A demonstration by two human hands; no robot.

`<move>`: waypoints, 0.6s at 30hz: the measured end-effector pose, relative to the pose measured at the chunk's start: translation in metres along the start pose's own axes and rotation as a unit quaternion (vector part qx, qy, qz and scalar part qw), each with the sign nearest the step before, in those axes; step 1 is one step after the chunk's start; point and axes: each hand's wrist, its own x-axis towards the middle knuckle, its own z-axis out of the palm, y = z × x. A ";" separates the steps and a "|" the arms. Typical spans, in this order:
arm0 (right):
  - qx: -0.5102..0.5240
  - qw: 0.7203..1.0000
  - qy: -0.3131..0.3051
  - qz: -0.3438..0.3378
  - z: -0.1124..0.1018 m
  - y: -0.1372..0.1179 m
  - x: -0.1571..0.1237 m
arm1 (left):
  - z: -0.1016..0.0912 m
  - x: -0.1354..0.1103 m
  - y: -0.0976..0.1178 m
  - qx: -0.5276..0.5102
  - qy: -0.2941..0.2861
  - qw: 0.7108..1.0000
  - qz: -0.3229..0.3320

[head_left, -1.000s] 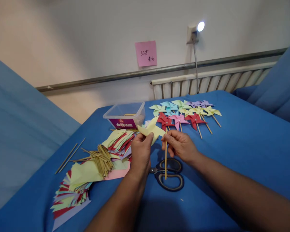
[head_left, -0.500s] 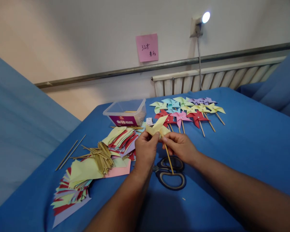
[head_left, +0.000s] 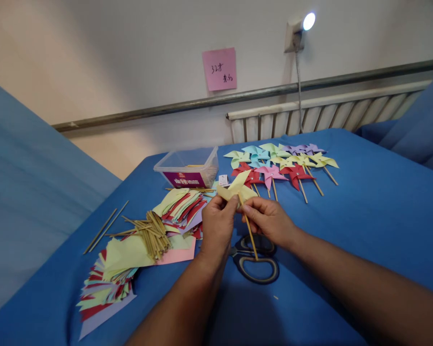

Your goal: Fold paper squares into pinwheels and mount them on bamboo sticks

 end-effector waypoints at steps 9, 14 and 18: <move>-0.002 1.000 -0.006 -0.004 0.001 -0.001 -0.002 | -0.001 -0.002 0.000 0.036 0.001 0.999 0.029; 0.003 1.000 -0.009 0.013 0.002 -0.003 -0.002 | -0.001 -0.005 0.004 0.066 -0.004 0.997 0.043; 0.010 1.000 -0.005 0.009 0.002 0.000 -0.002 | -0.002 -0.006 0.006 0.103 -0.017 0.992 0.065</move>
